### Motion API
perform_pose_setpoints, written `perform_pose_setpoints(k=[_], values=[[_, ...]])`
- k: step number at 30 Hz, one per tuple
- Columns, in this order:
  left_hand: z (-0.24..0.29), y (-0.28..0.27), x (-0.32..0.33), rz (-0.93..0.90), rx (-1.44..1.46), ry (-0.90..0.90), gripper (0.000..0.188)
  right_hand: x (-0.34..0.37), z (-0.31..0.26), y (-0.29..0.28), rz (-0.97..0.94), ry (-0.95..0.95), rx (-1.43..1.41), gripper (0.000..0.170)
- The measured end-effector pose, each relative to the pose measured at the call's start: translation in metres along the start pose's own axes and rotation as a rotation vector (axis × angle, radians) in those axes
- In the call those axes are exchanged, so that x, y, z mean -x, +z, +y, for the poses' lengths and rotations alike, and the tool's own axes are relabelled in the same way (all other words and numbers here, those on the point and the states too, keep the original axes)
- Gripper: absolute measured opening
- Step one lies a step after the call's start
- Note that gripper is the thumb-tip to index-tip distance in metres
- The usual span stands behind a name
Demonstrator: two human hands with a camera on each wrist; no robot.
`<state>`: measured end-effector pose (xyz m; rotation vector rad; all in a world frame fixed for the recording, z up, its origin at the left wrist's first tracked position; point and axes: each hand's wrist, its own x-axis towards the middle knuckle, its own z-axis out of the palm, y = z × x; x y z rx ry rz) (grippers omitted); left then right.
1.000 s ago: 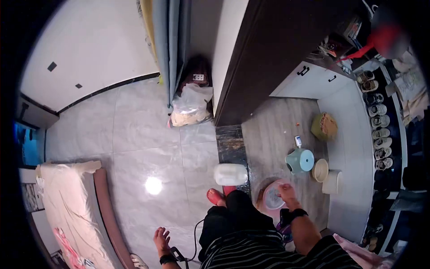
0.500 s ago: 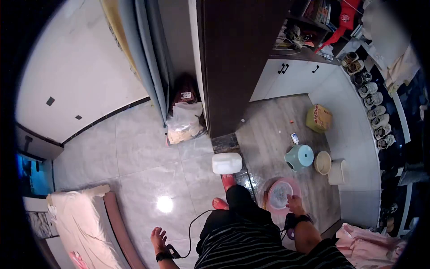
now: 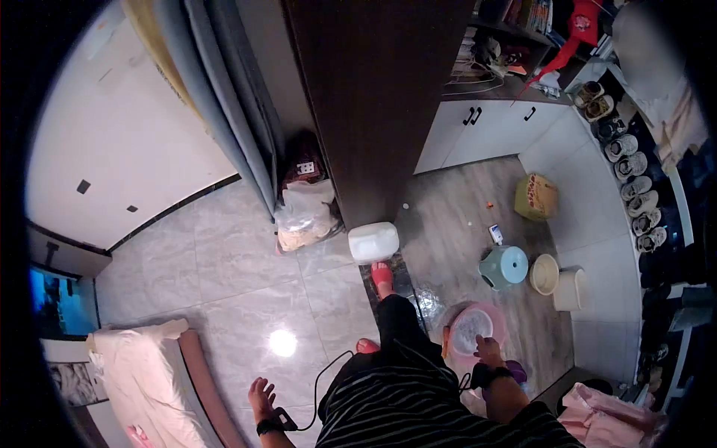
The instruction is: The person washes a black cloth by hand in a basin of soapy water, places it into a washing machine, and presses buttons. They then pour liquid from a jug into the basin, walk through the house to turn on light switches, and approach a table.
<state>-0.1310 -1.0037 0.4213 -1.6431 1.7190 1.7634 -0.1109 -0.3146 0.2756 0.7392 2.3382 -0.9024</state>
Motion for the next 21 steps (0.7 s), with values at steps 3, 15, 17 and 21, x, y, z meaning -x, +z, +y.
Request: perform_pose_setpoints(k=[3,15,17,21], values=[[0.011,0.011,-0.017,0.003,0.009,-0.016,0.048,-0.041,-0.004,-0.007,0.037,-0.187,-0.014,0.047],[0.173,0.095,0.022,0.192,0.197,0.194,0.043,-0.228,-0.218,-0.132,-0.469,-0.116,0.033,0.032],[0.158,0.076,0.031,0.272,0.32,0.183,0.042,-0.249,-0.272,-0.149,-0.588,0.166,-0.323,0.029],[0.092,0.037,0.035,0.43,0.577,0.049,0.042,-0.257,-0.382,-0.129,-0.433,0.159,-0.054,0.024]])
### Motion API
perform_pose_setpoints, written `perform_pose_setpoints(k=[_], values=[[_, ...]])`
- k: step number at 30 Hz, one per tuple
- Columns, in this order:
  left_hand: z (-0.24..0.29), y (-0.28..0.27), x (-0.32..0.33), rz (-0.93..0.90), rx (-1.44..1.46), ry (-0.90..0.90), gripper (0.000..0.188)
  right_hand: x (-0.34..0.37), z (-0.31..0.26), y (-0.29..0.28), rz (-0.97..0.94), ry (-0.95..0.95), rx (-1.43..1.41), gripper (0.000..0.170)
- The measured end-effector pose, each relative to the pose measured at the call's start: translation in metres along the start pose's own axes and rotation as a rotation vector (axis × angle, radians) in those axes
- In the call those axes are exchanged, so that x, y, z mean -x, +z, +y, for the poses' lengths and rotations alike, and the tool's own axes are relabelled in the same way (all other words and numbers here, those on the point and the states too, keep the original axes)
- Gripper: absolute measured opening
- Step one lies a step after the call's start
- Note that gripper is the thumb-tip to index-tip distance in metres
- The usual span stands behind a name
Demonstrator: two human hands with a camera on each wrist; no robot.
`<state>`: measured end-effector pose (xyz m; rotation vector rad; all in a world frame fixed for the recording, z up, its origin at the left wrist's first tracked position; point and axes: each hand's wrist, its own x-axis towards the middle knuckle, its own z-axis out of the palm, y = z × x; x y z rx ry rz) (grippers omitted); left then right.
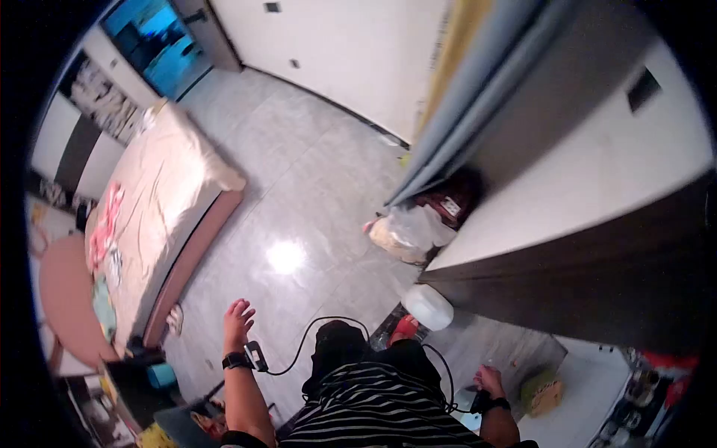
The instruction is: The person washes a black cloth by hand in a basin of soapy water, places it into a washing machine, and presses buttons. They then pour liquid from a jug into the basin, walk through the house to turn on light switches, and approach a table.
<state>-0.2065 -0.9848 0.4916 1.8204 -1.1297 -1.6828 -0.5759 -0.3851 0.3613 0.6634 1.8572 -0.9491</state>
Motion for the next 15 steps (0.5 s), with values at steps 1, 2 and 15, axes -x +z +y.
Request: perform_pose_setpoints(k=[1,2,15], values=[[-0.016,-0.021,-0.006,0.046,0.073,-0.038,0.043,-0.016,-0.007,0.0,-0.087,-0.251,0.434,0.022],[-0.031,-0.048,-0.008,0.103,0.165,-0.056,0.045,-0.042,0.007,-0.01,-0.168,-0.506,0.86,0.022],[-0.096,-0.198,-0.105,0.335,0.517,-0.35,0.037,-0.04,-0.174,0.205,-0.088,-0.434,1.075,0.046]])
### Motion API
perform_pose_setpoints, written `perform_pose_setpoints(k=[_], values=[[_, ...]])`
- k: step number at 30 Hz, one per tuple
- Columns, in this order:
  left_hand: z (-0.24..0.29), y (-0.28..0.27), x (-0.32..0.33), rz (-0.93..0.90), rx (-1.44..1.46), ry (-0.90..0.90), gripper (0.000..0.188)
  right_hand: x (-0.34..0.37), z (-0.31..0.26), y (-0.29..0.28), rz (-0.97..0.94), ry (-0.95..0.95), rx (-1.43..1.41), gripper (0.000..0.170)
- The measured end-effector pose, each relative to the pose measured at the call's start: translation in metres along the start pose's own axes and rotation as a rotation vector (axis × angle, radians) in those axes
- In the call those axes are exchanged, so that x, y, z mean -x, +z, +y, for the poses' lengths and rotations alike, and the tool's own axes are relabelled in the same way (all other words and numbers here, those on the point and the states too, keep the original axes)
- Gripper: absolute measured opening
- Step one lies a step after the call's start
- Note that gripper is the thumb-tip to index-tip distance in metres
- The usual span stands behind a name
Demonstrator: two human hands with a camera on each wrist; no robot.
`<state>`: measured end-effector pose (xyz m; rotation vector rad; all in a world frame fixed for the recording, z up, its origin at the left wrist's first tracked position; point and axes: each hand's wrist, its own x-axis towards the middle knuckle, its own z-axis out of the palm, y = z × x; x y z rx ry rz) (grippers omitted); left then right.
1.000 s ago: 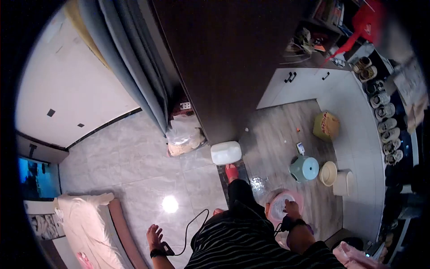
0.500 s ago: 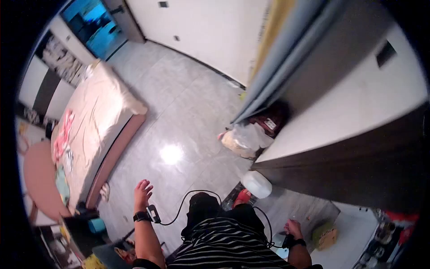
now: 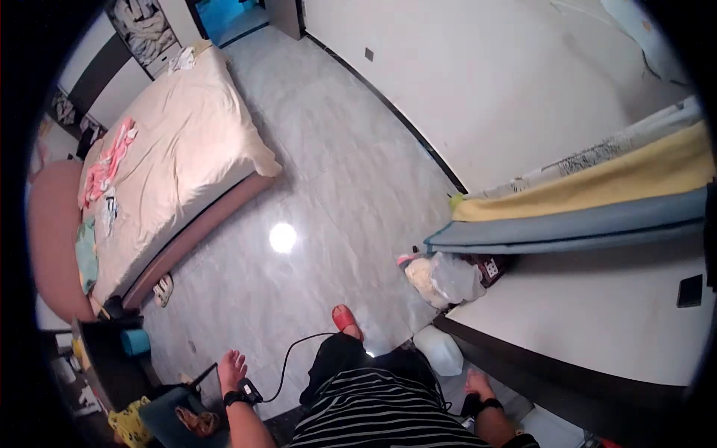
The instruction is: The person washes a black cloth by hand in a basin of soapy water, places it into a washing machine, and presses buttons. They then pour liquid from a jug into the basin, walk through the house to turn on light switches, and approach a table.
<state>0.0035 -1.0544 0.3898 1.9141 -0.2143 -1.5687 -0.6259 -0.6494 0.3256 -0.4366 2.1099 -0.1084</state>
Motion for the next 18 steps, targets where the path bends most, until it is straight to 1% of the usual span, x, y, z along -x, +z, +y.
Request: perform_pose_setpoints(k=[1,2,3,6,7,9,10,11,12,13,15,16,17,18], values=[[0.012,0.002,-0.012,-0.017,0.013,-0.004,0.038,-0.002,-0.04,-0.007,0.058,-0.006,-0.088,0.049],[0.022,0.004,-0.023,-0.034,0.019,-0.013,0.038,0.001,-0.074,-0.019,0.034,0.16,-0.283,0.049],[0.035,0.011,-0.031,-0.051,-0.01,0.02,0.037,0.026,-0.147,-0.045,0.011,0.327,-0.48,0.049],[0.078,0.042,-0.062,-0.067,-0.014,0.035,0.033,0.004,-0.187,-0.051,0.092,0.309,-0.488,0.047],[0.092,0.055,-0.068,-0.063,-0.019,0.043,0.029,-0.001,-0.198,-0.055,0.097,0.339,-0.489,0.047],[0.12,0.087,-0.08,-0.089,-0.032,0.046,0.03,-0.007,-0.223,-0.068,0.094,0.399,-0.483,0.046],[0.135,0.101,-0.086,-0.1,-0.04,0.049,0.03,-0.019,-0.227,-0.069,0.092,0.391,-0.487,0.046],[0.15,0.117,-0.091,-0.122,-0.055,0.053,0.035,-0.029,-0.229,-0.07,0.091,0.386,-0.492,0.045],[0.164,0.129,-0.099,-0.109,-0.073,0.065,0.037,-0.044,-0.223,-0.07,0.091,0.38,-0.496,0.044],[0.177,0.141,-0.105,-0.096,-0.087,0.076,0.038,-0.063,-0.212,-0.066,0.037,0.392,-0.664,0.041],[0.203,0.157,-0.117,-0.085,-0.111,0.108,0.045,-0.107,-0.212,-0.071,-0.058,0.317,-0.538,0.037],[0.216,0.16,-0.12,-0.062,-0.091,0.11,0.045,-0.138,-0.201,-0.071,-0.107,0.274,-0.473,0.035],[0.228,0.167,-0.12,-0.04,-0.068,0.115,0.045,-0.248,-0.084,-0.028,-0.126,0.384,-0.463,0.03],[0.239,0.166,-0.121,-0.015,-0.051,0.117,0.046,-0.241,-0.152,-0.061,-0.088,0.384,-0.526,0.03]])
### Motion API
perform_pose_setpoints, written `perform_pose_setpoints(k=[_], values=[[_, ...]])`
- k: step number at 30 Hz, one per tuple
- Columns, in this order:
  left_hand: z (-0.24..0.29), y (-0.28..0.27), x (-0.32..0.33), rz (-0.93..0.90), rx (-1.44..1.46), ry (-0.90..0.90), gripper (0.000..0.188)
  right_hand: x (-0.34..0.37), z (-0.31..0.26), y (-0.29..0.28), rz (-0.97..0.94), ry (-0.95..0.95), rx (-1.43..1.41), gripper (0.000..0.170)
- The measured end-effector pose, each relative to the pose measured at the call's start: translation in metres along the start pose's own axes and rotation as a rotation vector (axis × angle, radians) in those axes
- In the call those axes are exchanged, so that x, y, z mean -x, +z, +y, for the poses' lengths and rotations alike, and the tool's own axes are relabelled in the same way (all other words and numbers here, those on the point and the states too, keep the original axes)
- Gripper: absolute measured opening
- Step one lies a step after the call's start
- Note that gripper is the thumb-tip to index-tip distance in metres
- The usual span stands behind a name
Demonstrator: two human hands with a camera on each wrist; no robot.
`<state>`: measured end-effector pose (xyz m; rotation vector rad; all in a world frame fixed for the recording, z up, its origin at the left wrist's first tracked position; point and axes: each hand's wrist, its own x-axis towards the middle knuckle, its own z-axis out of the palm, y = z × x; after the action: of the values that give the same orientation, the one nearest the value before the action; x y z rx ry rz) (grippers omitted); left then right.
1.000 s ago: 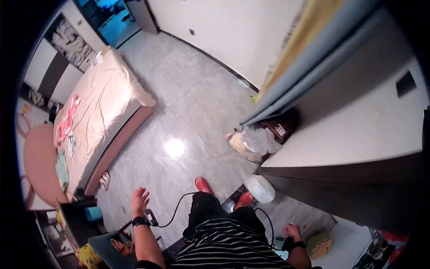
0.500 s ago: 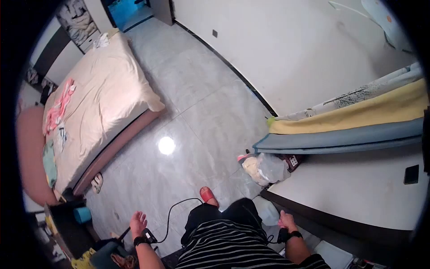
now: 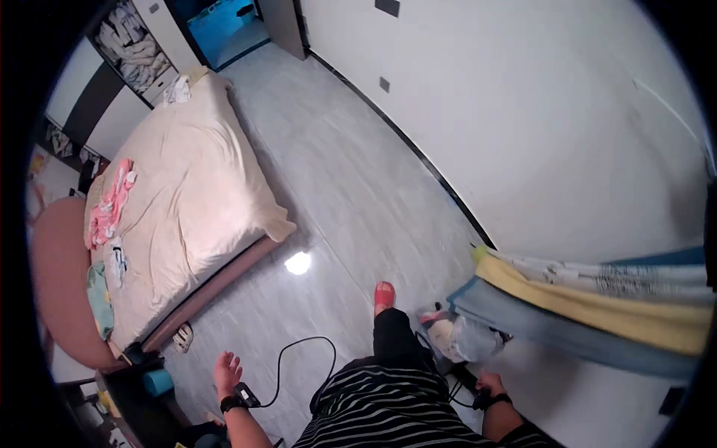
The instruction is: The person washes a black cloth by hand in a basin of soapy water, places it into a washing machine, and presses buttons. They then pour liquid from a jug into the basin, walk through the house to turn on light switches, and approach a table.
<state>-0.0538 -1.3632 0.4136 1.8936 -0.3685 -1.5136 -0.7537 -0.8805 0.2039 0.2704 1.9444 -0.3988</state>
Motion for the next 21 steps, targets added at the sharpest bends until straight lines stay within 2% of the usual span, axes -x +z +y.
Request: perform_pose_setpoints(k=[1,2,3,5,7,9,12,13,16,18,19,21], values=[[0.014,0.001,-0.004,0.023,0.021,-0.032,0.045,0.033,-0.066,0.006,0.023,-0.013,-0.068,0.03],[0.025,0.004,-0.006,0.056,0.048,-0.026,0.044,0.097,-0.157,0.018,0.045,-0.027,-0.136,0.03],[0.037,0.01,-0.009,0.083,0.079,-0.017,0.044,0.097,-0.214,0.013,0.05,-0.13,0.201,0.034],[0.049,0.012,-0.019,0.103,0.155,-0.017,0.041,0.144,-0.342,0.024,0.13,-0.171,0.087,0.036],[0.06,0.022,-0.025,0.121,0.18,0.004,0.039,0.13,-0.431,0.027,0.15,-0.359,0.186,0.034],[0.074,0.04,-0.031,0.157,0.233,0.02,0.038,0.117,-0.514,0.04,0.137,-0.49,0.056,0.032],[0.099,0.061,-0.045,0.215,0.311,0.015,0.035,0.104,-0.629,0.057,0.123,-0.709,0.189,0.029],[0.111,0.069,-0.053,0.22,0.339,0.012,0.033,0.127,-0.669,0.069,0.124,-0.615,0.186,0.029],[0.144,0.087,-0.105,0.226,0.403,-0.005,0.024,0.149,-0.742,0.097,0.142,-0.747,0.172,0.029],[0.174,0.098,-0.155,0.169,0.512,-0.045,0.012,0.191,-0.761,0.119,0.209,-0.713,0.274,0.03],[0.195,0.111,-0.171,0.174,0.476,-0.018,0.01,0.207,-0.774,0.129,0.245,-0.7,0.333,0.03],[0.259,0.171,-0.199,0.151,0.405,0.056,0.008,0.175,-0.768,0.138,0.157,-0.52,0.18,0.033]])
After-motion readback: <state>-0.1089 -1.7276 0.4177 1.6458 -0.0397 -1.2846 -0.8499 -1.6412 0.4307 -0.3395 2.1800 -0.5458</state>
